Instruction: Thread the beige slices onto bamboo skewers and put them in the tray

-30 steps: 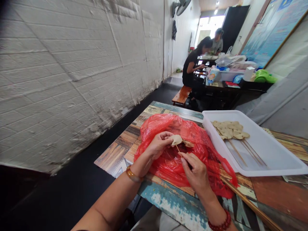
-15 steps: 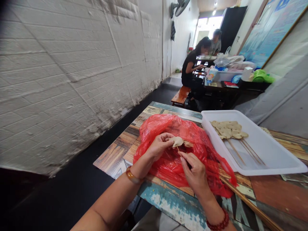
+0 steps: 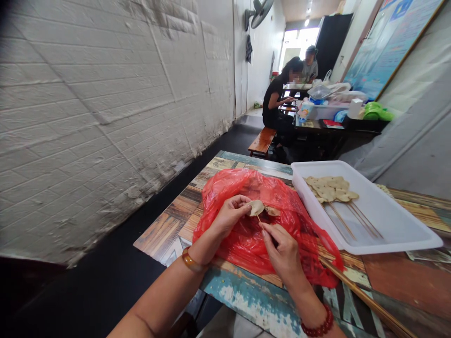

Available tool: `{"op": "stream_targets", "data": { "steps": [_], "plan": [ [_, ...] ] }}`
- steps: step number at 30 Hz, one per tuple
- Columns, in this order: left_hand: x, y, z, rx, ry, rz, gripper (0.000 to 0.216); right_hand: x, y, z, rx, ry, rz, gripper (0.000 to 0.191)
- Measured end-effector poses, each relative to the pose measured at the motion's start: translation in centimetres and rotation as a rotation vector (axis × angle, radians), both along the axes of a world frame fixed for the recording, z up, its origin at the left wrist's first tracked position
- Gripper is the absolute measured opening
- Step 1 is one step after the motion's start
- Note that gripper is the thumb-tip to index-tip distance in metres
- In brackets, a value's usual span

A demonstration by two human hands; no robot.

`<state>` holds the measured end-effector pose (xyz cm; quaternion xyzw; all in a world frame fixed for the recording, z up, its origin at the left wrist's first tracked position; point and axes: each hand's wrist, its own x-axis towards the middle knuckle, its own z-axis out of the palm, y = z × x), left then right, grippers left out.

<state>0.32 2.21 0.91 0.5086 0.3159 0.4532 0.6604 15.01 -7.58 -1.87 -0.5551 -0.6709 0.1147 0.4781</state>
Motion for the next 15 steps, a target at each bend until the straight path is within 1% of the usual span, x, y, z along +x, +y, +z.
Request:
{"op": "stream_targets", "data": {
  "steps": [6, 9, 12, 15],
  "plan": [
    [0.25, 0.42, -0.72, 0.110, 0.114, 0.047, 0.018, 0.12, -0.01, -0.13, -0.027, 0.009, -0.001, 0.021],
    [0.30, 0.44, -0.80, 0.146, 0.150, 0.050, 0.018, 0.18, 0.01, -0.12, -0.036, 0.008, -0.001, 0.020],
    [0.39, 0.28, -0.70, 0.152, 0.178, 0.028, 0.019, 0.17, 0.07, -0.08, -0.043, 0.005, -0.014, 0.020],
    [0.40, 0.10, -0.58, 0.119, 0.160, -0.008, 0.023, 0.12, 0.15, -0.02, -0.053, 0.014, -0.025, 0.021]
  ]
}}
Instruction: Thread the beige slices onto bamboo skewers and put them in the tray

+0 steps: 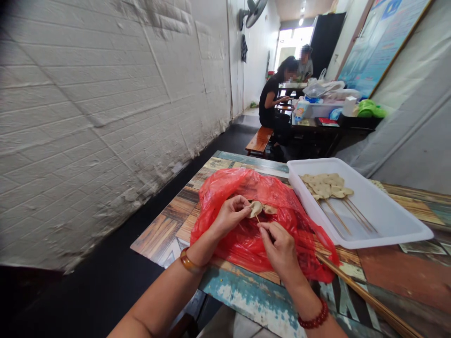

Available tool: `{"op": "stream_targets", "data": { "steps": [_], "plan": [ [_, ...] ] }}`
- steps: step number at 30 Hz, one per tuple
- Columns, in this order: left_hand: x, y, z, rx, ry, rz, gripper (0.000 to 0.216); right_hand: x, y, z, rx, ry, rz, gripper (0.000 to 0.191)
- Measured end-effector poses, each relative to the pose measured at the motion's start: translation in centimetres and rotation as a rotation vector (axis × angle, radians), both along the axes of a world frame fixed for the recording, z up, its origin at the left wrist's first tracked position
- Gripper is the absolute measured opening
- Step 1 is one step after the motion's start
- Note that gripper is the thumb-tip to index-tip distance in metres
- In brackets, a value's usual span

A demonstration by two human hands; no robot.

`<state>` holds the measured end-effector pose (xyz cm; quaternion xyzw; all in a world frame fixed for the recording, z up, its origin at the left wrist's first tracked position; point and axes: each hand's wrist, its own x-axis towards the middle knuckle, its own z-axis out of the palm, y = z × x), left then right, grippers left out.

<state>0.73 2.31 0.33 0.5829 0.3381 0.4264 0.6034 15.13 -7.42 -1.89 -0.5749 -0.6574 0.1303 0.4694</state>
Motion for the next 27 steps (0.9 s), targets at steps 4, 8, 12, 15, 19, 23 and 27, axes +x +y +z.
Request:
{"op": "stream_targets", "data": {
  "steps": [4, 8, 12, 15, 19, 23, 27],
  "plan": [
    [-0.2, 0.0, 0.2, -0.131, -0.135, -0.021, 0.031, 0.0, 0.0, 0.0, -0.036, 0.045, -0.012, 0.022],
    [-0.4, 0.1, 0.2, -0.279, -0.217, -0.024, 0.036, 0.0, 0.0, 0.0, -0.080, 0.117, -0.003, 0.022],
    [-0.2, -0.1, -0.4, -0.353, -0.249, -0.117, 0.036, -0.2, 0.0, 0.0, -0.099, 0.143, 0.001, 0.023],
    [-0.1, -0.1, -0.9, -0.346, -0.255, -0.159, 0.035, -0.4, 0.0, 0.1, -0.097, 0.143, 0.004, 0.024],
    [-0.3, 0.2, -1.0, -0.341, -0.249, -0.087, 0.036, -0.6, -0.1, 0.3, -0.093, 0.133, 0.019, 0.024],
    [-0.4, 0.4, -0.9, -0.326, -0.244, -0.042, 0.036, -0.7, -0.3, 0.3, -0.095, 0.086, 0.017, 0.024],
    [-0.4, 0.2, -1.1, -0.294, -0.237, -0.047, 0.036, -0.7, -0.3, 0.1, -0.087, 0.050, 0.006, 0.025]
  ]
}}
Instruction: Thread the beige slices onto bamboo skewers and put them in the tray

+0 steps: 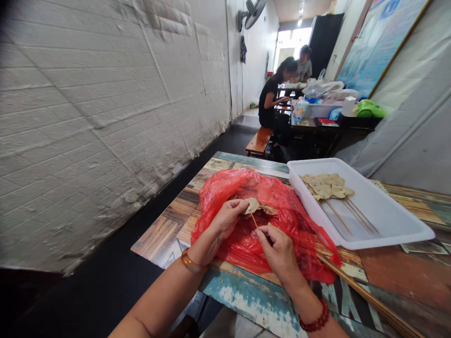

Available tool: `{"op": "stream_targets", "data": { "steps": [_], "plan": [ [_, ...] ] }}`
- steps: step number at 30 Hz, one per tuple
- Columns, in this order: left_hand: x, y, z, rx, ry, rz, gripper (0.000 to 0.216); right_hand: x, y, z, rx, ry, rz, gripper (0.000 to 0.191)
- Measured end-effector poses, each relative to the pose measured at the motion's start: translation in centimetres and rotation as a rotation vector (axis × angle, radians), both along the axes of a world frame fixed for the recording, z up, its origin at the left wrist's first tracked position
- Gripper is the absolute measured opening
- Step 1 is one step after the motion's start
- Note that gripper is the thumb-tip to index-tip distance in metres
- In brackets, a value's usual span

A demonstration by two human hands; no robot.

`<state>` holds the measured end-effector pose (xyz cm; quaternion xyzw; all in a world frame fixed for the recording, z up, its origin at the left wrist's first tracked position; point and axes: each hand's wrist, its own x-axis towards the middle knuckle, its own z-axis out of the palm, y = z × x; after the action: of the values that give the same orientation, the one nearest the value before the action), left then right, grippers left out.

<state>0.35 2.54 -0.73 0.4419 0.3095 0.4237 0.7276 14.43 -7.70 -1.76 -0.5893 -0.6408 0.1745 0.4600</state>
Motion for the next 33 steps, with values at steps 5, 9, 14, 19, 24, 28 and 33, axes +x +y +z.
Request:
{"op": "stream_targets", "data": {
  "steps": [5, 9, 14, 19, 24, 28, 33],
  "plan": [
    [0.2, -0.4, 0.4, -0.017, -0.017, -0.026, 0.037, 0.0, 0.0, -0.1, 0.013, -0.043, -0.010, 0.026],
    [0.3, -0.6, 0.8, -0.010, 0.010, -0.024, 0.039, -0.1, -0.1, 0.0, 0.018, -0.022, -0.021, 0.026],
    [0.5, -0.8, 0.6, 0.012, 0.035, -0.080, 0.041, -0.1, -0.1, 0.3, 0.027, -0.021, -0.046, 0.026],
    [0.9, -1.0, 0.4, 0.025, 0.046, -0.083, 0.042, -0.1, 0.0, 0.4, 0.029, -0.012, -0.056, 0.027],
    [0.2, -0.3, 1.0, 0.118, 0.055, -0.023, 0.034, 0.4, 0.1, 0.2, 0.022, 0.054, -0.083, 0.022],
    [-0.8, 1.0, 1.3, 0.166, 0.100, 0.171, 0.030, 1.4, 0.1, 0.3, 0.001, 0.158, -0.120, 0.022],
    [-1.1, 1.7, 0.4, 0.530, 0.475, 0.300, 0.016, 2.5, 0.3, 0.5, 0.024, 0.216, -0.171, 0.024]
  ]
}}
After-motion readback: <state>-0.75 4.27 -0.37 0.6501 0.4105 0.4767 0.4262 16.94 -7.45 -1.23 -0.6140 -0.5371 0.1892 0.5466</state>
